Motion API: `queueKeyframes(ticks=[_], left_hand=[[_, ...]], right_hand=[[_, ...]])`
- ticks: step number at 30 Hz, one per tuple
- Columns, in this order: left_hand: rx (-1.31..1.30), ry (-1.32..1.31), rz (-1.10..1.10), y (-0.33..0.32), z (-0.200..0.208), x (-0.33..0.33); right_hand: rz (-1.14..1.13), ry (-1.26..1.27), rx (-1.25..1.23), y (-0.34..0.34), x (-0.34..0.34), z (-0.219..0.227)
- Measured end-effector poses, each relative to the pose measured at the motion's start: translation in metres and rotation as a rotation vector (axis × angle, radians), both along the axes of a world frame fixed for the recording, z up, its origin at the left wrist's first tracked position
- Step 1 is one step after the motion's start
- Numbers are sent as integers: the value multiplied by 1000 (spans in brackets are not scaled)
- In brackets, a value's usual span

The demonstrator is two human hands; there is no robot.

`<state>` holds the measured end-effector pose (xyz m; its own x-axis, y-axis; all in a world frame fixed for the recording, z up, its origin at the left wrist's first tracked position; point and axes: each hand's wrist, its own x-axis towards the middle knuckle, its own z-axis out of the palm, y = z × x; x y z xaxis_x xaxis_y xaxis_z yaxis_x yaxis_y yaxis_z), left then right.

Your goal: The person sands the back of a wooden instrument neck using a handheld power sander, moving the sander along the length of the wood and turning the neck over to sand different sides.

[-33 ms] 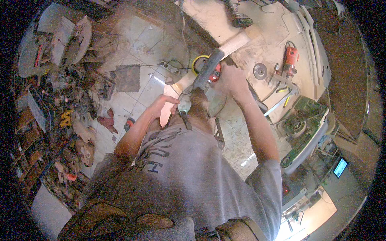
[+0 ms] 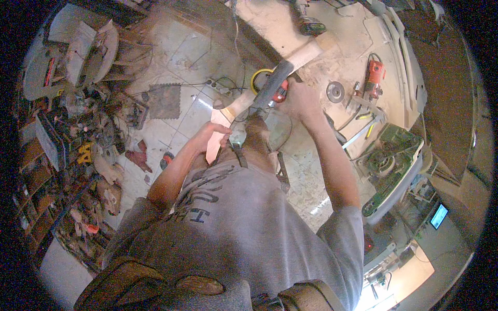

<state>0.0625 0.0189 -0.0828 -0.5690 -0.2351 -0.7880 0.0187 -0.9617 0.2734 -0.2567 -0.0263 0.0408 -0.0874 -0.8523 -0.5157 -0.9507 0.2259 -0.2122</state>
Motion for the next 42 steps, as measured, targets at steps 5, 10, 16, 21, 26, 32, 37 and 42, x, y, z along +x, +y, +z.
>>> queueKeyframes(ticks=[5,10,16,21,26,32,37,42], left_hand=[[-40,-12,-1,-1,2,0],[-127,-89,-31,-5,18,-4],[-214,-136,-28,-6,29,-6],[-263,-175,-72,-8,31,-9],[-265,-159,-82,-10,31,-6],[-358,-211,-101,-7,36,-9],[-382,-248,-83,-8,46,-13],[-388,-273,-72,-4,45,-13]], right_hand=[[-95,-68,-67,-4,-10,11],[-10,-90,10,18,3,-1],[-12,-143,-47,21,-1,-8],[87,-66,13,19,9,1],[-15,-71,3,11,10,15],[34,-112,-31,9,5,13],[34,-100,-21,7,11,18],[-33,-104,7,-3,9,38]])
